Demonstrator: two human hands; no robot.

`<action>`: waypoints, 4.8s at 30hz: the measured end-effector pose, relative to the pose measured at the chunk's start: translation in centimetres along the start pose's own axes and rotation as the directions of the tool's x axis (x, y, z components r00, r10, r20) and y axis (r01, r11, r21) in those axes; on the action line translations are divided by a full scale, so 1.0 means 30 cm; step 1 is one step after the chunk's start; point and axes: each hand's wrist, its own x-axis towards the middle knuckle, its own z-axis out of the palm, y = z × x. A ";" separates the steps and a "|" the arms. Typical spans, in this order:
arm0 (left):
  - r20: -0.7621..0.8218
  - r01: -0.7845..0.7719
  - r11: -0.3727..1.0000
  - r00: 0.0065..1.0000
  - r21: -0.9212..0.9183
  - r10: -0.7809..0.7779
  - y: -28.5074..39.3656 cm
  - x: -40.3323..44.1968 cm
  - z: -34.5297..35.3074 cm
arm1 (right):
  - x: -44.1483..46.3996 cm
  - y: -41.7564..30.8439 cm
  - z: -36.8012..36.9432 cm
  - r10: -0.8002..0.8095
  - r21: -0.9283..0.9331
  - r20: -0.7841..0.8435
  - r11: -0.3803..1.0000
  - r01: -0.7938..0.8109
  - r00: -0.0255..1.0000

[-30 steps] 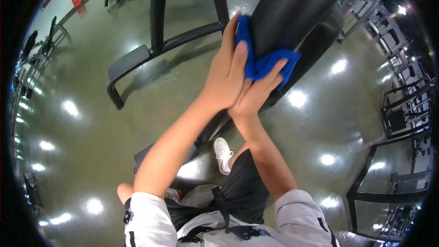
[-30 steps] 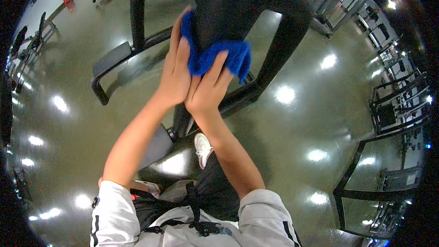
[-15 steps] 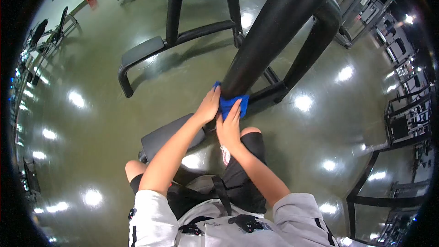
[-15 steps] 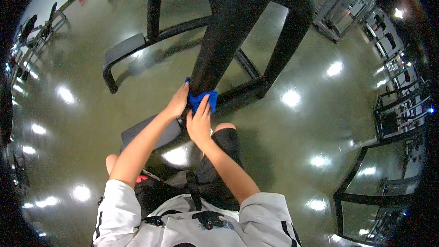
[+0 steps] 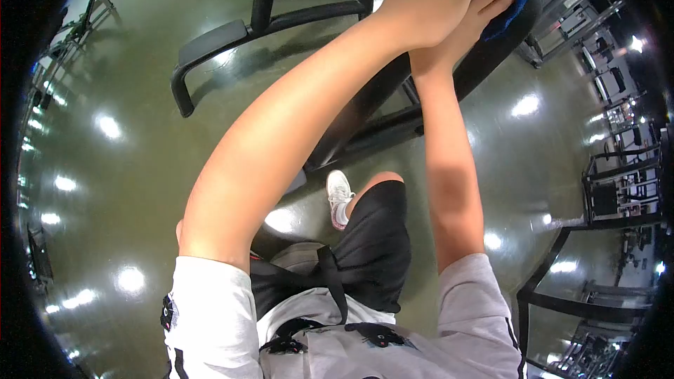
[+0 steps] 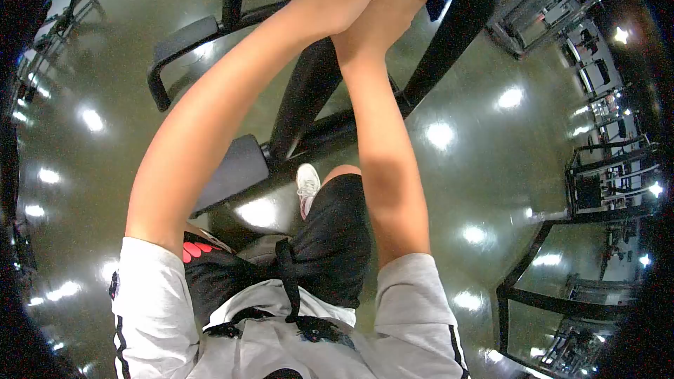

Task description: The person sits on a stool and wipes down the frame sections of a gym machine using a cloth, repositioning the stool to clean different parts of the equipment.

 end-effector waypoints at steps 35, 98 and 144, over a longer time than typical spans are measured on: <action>0.227 0.896 0.428 0.444 -0.119 -0.867 -0.109 -1.295 -0.155 | -1.184 -0.147 -0.024 0.547 0.294 0.688 0.391 -0.872 0.477; 0.094 0.903 0.218 0.198 0.369 -0.976 0.144 -1.415 -0.581 | -1.159 -0.216 -0.194 -0.042 -0.529 0.847 -0.157 -0.834 -0.530; 0.053 0.858 0.259 0.264 0.444 -0.963 0.142 -1.512 -0.584 | -1.246 -0.028 -0.213 0.063 -0.301 0.944 -0.243 -0.922 -0.325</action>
